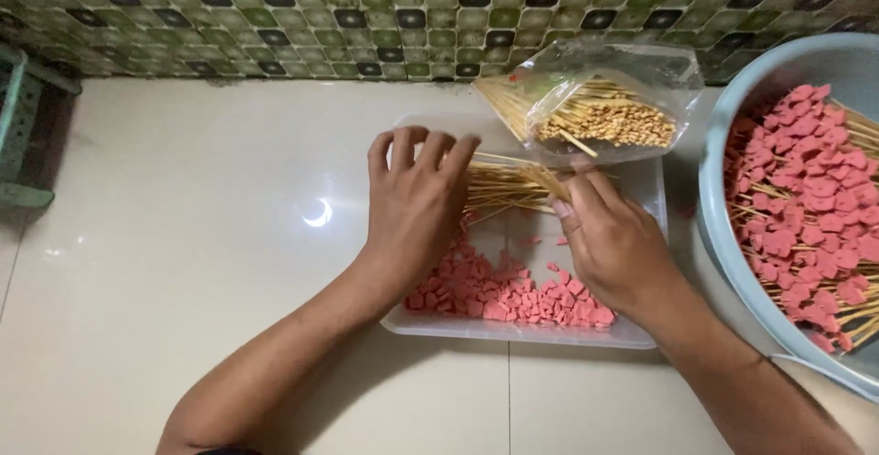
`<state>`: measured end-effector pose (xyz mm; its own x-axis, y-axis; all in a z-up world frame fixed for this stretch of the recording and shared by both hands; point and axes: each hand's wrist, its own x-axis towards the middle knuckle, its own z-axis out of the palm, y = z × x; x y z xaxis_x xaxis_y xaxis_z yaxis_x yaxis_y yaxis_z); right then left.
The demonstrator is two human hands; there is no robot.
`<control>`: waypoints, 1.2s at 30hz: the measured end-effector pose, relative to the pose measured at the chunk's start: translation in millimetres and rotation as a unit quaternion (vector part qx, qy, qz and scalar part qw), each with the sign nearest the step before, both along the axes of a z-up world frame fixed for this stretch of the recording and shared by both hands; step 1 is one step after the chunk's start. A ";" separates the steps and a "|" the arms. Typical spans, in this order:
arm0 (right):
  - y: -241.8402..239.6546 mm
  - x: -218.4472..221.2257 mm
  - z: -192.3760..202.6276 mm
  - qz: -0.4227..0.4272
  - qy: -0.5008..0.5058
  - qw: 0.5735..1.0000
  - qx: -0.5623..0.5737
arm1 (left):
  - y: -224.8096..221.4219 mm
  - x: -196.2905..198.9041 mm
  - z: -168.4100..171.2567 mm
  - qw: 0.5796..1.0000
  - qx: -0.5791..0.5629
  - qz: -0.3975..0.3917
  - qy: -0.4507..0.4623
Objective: A person is manually skewering small pink decorative items onto wooden sticks, working from a container of items and a bundle of sticks.
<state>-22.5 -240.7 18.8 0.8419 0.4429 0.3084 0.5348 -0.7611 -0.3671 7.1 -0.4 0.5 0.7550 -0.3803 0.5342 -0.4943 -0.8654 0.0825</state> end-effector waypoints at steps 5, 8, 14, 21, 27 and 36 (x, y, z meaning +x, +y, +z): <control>-2.4 -4.9 -8.4 -0.015 0.030 0.999 0.039 | -1.1 -4.8 -4.3 0.998 -0.006 -0.040 0.046; -2.8 -5.5 -7.2 -0.038 0.084 0.986 0.136 | -3.8 -12.9 -14.1 0.991 0.009 -0.089 0.096; -6.7 3.0 -10.4 -0.004 0.150 0.928 0.340 | -19.4 -40.6 -3.4 0.954 0.032 -0.193 0.226; -6.7 6.4 -14.3 0.032 0.224 0.867 0.445 | -57.3 -39.1 11.9 0.936 0.050 -0.260 0.232; -12.8 7.9 -7.7 0.043 0.307 0.820 0.482 | -82.7 -29.3 -16.1 0.913 0.076 -0.288 0.279; -15.0 6.7 -2.8 0.072 0.373 0.801 0.463 | -85.4 -30.8 -21.2 0.888 0.068 -0.283 0.355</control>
